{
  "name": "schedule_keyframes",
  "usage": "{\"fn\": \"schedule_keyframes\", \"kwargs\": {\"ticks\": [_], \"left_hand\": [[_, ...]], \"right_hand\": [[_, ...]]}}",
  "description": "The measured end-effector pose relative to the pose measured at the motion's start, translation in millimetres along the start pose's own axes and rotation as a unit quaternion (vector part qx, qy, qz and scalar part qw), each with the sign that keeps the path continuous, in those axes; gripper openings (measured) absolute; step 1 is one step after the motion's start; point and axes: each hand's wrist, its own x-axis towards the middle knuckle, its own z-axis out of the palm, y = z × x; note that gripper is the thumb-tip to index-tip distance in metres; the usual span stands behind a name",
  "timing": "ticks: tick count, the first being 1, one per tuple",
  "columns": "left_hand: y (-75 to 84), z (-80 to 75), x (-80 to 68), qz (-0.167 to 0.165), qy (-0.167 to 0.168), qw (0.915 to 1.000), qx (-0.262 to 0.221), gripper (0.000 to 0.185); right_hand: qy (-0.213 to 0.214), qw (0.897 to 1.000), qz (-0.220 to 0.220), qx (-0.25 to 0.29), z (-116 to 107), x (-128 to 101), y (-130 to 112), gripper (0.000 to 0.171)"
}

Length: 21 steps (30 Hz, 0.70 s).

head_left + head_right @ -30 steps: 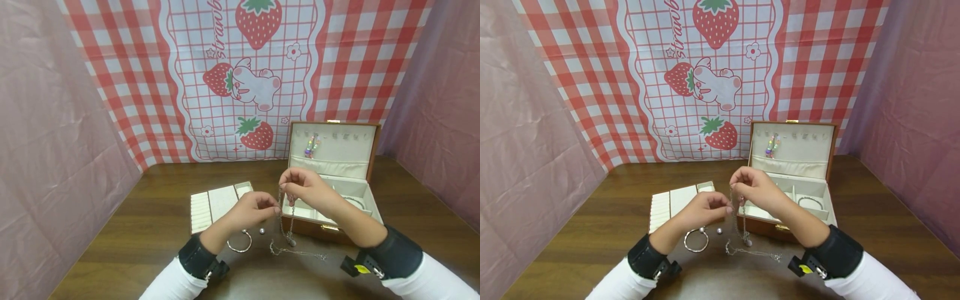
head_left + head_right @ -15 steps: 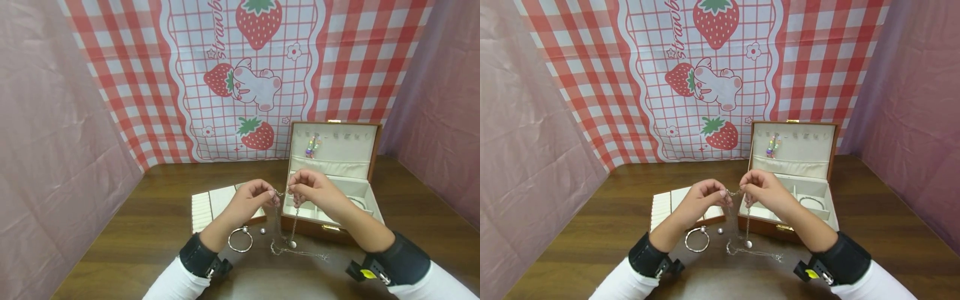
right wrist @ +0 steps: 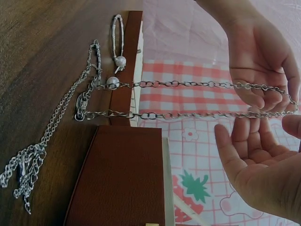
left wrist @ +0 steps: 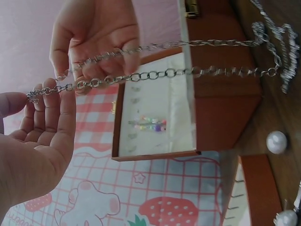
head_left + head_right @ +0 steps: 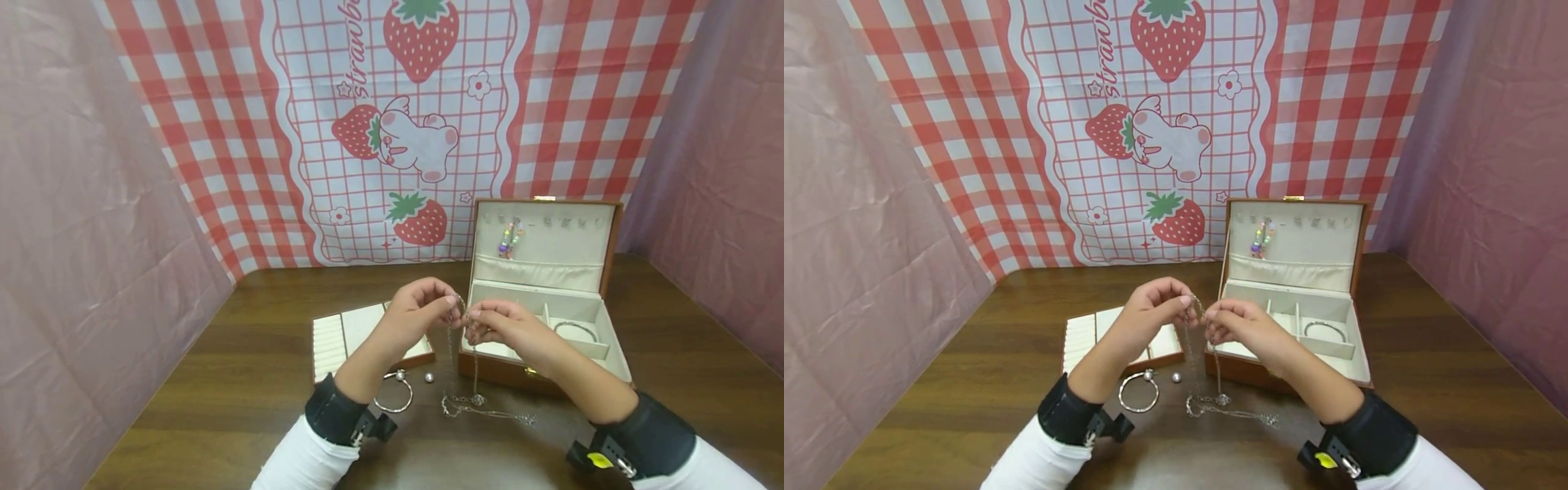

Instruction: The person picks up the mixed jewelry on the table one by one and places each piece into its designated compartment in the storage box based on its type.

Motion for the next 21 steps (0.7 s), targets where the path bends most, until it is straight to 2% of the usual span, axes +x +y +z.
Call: {"fn": "schedule_keyframes", "kwargs": {"ticks": [6, 11, 15, 21], "left_hand": [[3.0, 1.5, 0.0, -0.016, -0.017, 0.9992, 0.031, 0.014], [2.7, -0.1, -0.3, -0.03, -0.016, 0.993, 0.113, 0.011], [2.5, -2.9, 1.1, -0.034, -0.007, 0.9856, 0.166, 0.01], [4.3, -4.8, 0.8, -0.034, -0.003, 0.981, 0.191, 0.008]], "right_hand": [[0.006, 1.0, -0.018, 0.019, 3.3, 0.2, -8.9, 0.032], [0.016, 0.999, -0.017, 0.047, 4.8, -0.2, -20.0, 0.027], [0.022, 0.999, 0.008, 0.023, 4.5, 1.4, -23.2, 0.017], [0.031, 0.999, 0.033, -0.031, 3.7, 7.4, -23.7, 0.018]]}}
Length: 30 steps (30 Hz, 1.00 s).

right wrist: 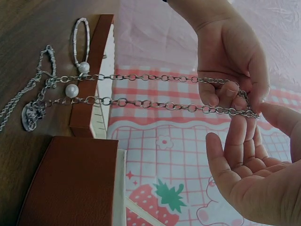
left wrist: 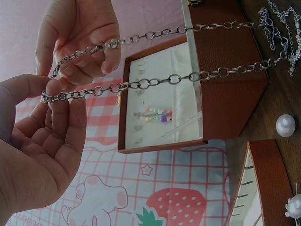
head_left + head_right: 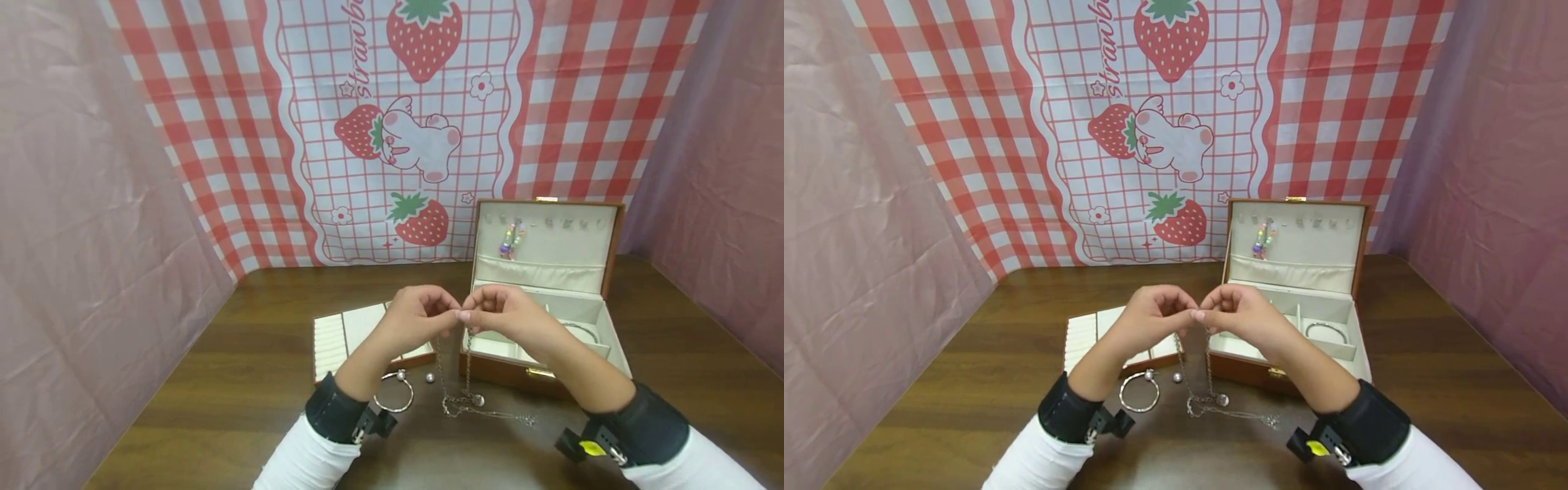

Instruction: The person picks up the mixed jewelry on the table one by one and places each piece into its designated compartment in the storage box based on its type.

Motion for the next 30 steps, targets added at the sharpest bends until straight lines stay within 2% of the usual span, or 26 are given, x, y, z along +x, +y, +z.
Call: {"fn": "schedule_keyframes", "kwargs": {"ticks": [7, 15, 21, 25, 30], "left_hand": [[-0.1, -0.1, -0.2, 0.007, 0.011, 0.9999, 0.007, 0.007], [-1.0, 0.5, 1.3, 0.015, 0.016, 0.9996, 0.018, 0.006], [-0.8, 4.7, 2.1, 0.007, 0.001, 1.0, -0.005, 0.006], [-1.1, 6.8, 1.7, 0.009, -0.002, 0.9999, -0.006, 0.005], [-2.7, 7.6, 2.1, 0.024, -0.002, 0.9994, 0.027, 0.004]], "right_hand": [[-0.001, 1.0, 0.002, -0.015, -2.0, -0.1, -1.5, 0.02], [-0.032, 0.997, -0.02, -0.072, -10.3, -3.2, -4.5, 0.021], [-0.042, 0.997, -0.023, -0.054, -15.1, -4.5, -9.0, 0.018], [-0.031, 0.998, -0.037, -0.04, -16.8, -4.6, -12.7, 0.017], [-0.006, 0.998, -0.039, -0.053, -23.5, -5.8, -23.1, 0.014]]}}
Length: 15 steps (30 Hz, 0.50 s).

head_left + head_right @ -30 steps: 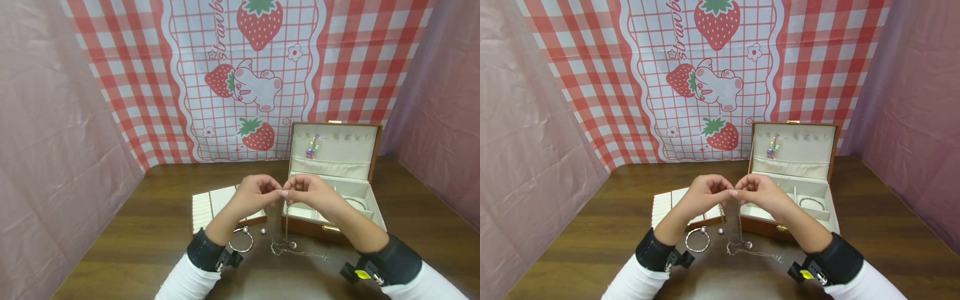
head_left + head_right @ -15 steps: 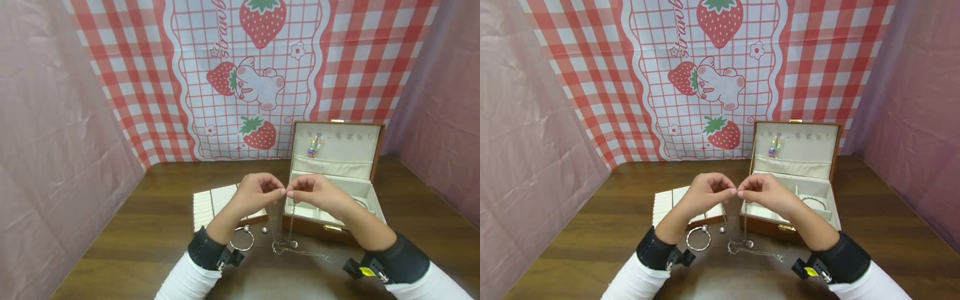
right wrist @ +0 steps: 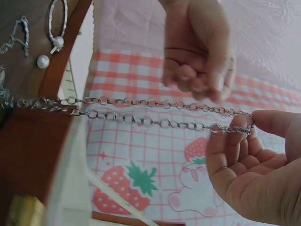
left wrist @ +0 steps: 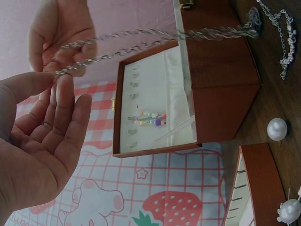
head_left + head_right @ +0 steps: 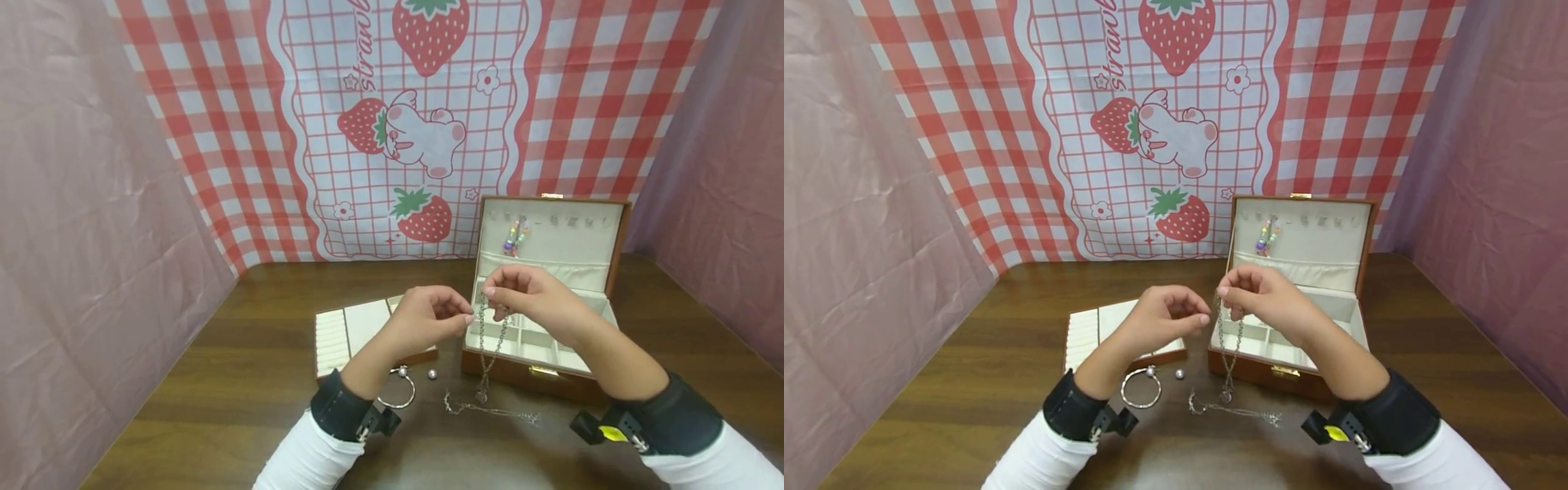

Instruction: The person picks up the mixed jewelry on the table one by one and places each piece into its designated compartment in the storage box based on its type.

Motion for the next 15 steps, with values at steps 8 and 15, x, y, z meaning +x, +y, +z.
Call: {"fn": "schedule_keyframes", "kwargs": {"ticks": [8, 15], "left_hand": [[-6.2, 4.3, 5.9, 0.015, -0.028, 0.9961, 0.082, 0.009], [-14.1, 5.5, 9.4, 0.008, -0.048, 0.987, 0.153, 0.012]], "right_hand": [[0.035, 0.998, -0.012, -0.048, -25.7, 0.1, -31.0, 0.016], [0.076, 0.995, -0.03, -0.05, -54.1, 8.2, -59.6, 0.009]]}}
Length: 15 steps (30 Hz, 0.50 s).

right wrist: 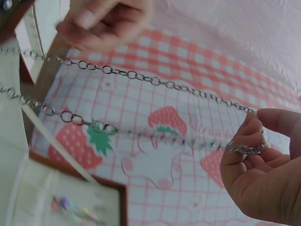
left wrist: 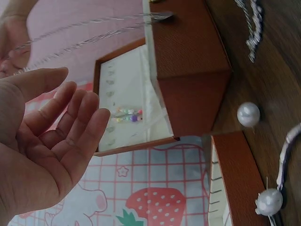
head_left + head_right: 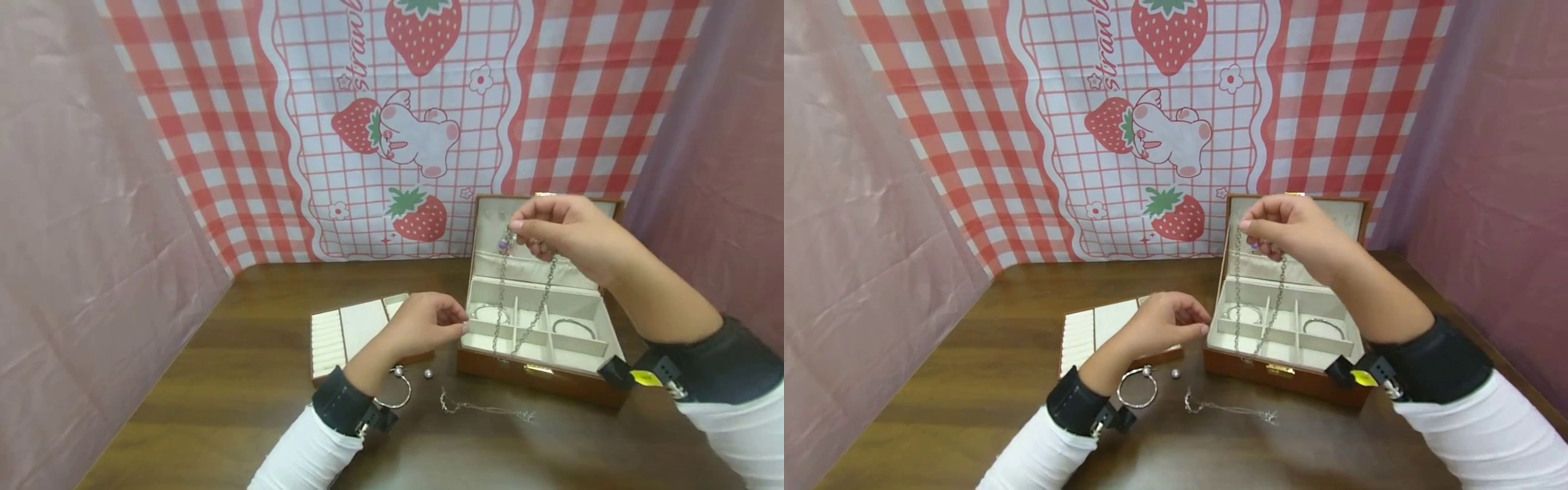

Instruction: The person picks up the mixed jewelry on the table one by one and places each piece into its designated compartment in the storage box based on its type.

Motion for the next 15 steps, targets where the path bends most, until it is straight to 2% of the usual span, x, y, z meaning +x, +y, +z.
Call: {"fn": "schedule_keyframes", "kwargs": {"ticks": [5, 9, 15], "left_hand": [[-6.5, 2.3, 7.2, -0.034, -0.009, 0.9992, 0.016, 0.014], [-11.4, 7.1, 14.3, -0.064, -0.02, 0.9973, 0.029, 0.021], [-15.3, 17.3, 19.8, -0.091, -0.057, 0.9932, 0.044, 0.038]], "right_hand": [[0.044, 0.998, 0.025, -0.03, -26.4, 11.5, -18.1, 0.012], [0.07, 0.997, 0.005, -0.029, -50.4, 19.3, -23.4, 0.015], [0.115, 0.992, -0.009, 0.044, -77.9, 28.7, -22.2, 0.011]]}}
